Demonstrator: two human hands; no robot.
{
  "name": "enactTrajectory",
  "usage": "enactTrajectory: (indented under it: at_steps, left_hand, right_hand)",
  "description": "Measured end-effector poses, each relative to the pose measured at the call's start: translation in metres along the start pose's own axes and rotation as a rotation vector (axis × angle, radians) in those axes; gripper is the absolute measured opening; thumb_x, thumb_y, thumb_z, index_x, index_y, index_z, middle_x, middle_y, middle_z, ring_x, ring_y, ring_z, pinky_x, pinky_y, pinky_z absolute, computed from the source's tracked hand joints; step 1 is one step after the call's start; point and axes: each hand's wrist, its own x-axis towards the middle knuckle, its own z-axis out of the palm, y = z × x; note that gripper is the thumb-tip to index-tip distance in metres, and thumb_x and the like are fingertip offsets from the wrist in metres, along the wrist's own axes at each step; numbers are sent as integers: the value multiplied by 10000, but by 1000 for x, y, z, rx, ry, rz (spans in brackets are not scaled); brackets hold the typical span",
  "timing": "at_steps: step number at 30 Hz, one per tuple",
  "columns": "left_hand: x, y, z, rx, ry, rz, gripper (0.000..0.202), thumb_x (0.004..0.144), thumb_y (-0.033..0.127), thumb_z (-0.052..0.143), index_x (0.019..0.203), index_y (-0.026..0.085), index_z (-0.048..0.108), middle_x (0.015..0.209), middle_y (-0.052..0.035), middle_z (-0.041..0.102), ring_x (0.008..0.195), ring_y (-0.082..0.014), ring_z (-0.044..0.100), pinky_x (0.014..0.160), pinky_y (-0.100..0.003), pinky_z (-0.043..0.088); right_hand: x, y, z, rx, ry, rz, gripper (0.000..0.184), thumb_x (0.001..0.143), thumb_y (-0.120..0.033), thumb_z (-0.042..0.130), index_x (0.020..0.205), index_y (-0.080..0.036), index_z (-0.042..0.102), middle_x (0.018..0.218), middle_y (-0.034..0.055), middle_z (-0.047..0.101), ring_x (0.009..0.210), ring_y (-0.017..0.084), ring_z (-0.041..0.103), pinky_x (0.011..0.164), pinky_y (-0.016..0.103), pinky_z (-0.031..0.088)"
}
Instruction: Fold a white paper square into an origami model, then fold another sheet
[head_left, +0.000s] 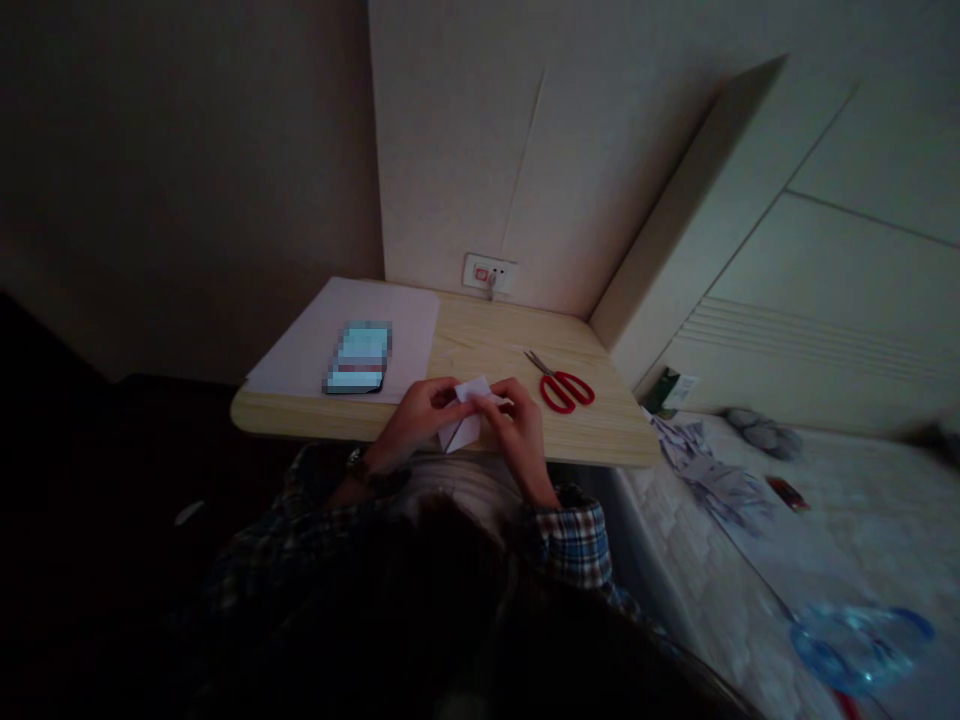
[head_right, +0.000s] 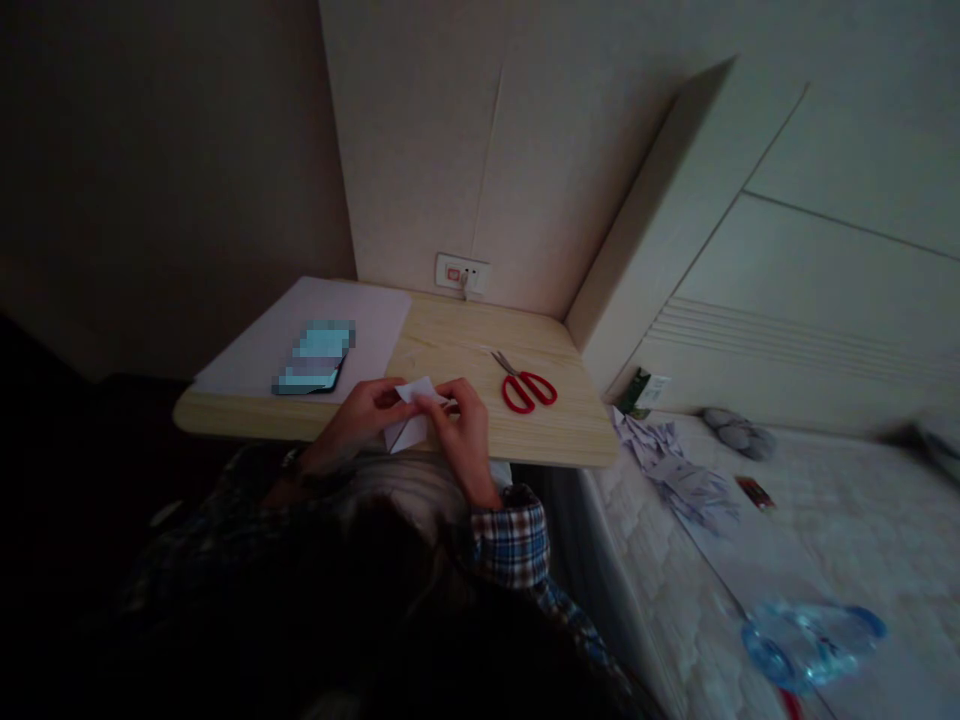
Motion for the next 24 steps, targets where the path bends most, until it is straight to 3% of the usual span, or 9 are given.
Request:
enactTrajectory:
  at_steps: [7,13,19,24]
  left_hand:
    - [-2,3,2,7,-16,-22,396,505,453,834,678,146,653,626,15,632,639,-162,587,587,-247,427]
    - [-3,7,2,-1,-30,-58,367,465,388,860,655,150,655,601,21,642,580,-153,572,553,-248,424]
    - [-1,1,1,-82,-3,-39,351,520,375,840,743,147,691,719,-17,716,685,-187,639,640,-272,477]
    - [1,-1,-1,-94,-23,-21,360,507,381,842,734,159,673,774,-35,735,796,-223,669,760,-323,508]
  right_hand:
    - [-2,-2,0,-37,49,-22,221,779,-317,654,627,-207,538,623,-41,535,639,134,507,608,263,402]
    - [-2,-4,-4,-8,63,-24,282,864,-339,532,621,-196,554,598,-33,509,603,129,486,572,263,370]
    - [0,-5,-5,3,30,-6,180,800,-329,628,676,-201,605,682,-20,583,687,146,549,620,264,423]
    - [0,-5,-5,-65,98,-11,242,793,-332,628,613,-205,527,612,-40,508,619,134,499,575,259,386]
